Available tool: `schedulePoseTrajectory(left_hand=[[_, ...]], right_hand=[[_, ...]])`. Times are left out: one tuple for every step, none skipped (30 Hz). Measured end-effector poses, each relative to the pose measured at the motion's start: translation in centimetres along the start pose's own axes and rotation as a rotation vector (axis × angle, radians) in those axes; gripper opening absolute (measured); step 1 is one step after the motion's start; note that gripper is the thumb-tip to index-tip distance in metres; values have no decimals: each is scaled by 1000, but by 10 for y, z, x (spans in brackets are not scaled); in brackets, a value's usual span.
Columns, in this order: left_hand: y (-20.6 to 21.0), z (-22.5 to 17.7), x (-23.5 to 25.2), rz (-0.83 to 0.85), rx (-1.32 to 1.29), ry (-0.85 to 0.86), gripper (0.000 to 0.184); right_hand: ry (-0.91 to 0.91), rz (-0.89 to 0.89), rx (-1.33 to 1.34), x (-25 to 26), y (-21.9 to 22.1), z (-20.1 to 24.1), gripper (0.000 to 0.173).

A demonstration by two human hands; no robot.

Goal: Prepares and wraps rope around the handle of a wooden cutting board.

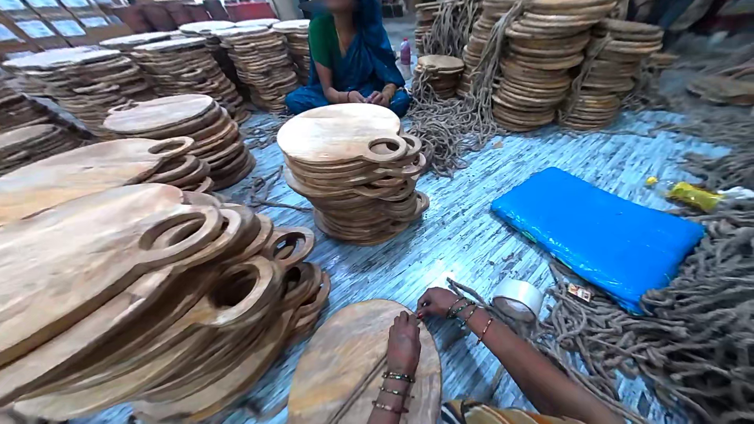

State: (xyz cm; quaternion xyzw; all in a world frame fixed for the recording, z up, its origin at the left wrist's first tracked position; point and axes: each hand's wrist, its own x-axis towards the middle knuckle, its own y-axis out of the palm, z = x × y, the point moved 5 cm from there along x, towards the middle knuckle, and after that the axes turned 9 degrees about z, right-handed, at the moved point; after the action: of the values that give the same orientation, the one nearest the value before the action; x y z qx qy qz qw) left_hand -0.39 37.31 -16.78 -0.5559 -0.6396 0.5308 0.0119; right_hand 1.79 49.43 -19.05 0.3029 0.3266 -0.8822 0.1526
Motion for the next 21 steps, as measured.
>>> schedulePoseTrajectory(left_hand=[[-2,0,2,7,2,-7,36],[-4,-1,3,17,1,-9,35],[-6,-1,5,23,-3,-7,34],[-7,0,6,33,-4,-4,33],[-8,0,6,42,-2,1,32],[-8,0,6,48,3,5,32],[-9,0,6,57,11,8,32],[-10,0,6,71,20,7,32],[-11,0,7,92,31,3,33],[-11,0,6,111,43,-2,33],[-12,0,7,125,55,-9,33],[-13,0,7,134,63,-15,33],[-14,1,6,141,67,-21,33],[-14,1,5,142,71,-22,33],[-15,1,5,140,76,-20,33],[-15,1,5,138,81,-15,33],[-16,0,6,143,89,-11,33],[-17,-1,6,152,98,-8,33],[-18,-3,7,162,111,-5,34],[-19,-4,8,171,119,-3,34],[-20,-5,8,176,128,-1,34]], right_hand=[[-6,-3,11,0,0,-1,35],[-15,-8,19,0,1,-1,34],[-26,-17,32,0,2,-3,34],[-35,-24,43,2,3,-4,33],[-41,-27,50,2,4,-6,32],[-39,-25,57,2,4,-6,32],[-39,-22,66,2,4,-6,32],[-38,-20,73,2,3,-6,32],[-38,-20,76,1,3,-6,32],[-37,-20,75,1,3,-6,32],[-37,-18,74,1,3,-5,32],[-37,-17,74,1,3,-5,32],[-39,-16,74,1,3,-5,32],[-38,-15,76,1,3,-5,32],[-36,-15,79,2,3,-5,32],[-33,-15,81,2,2,-5,32],[-30,-14,84,2,2,-6,32],[-27,-13,87,1,1,-7,33],[-24,-15,87,1,1,-7,33],[-23,-17,86,1,0,-7,33],[-21,-18,89,0,0,-7,33]])
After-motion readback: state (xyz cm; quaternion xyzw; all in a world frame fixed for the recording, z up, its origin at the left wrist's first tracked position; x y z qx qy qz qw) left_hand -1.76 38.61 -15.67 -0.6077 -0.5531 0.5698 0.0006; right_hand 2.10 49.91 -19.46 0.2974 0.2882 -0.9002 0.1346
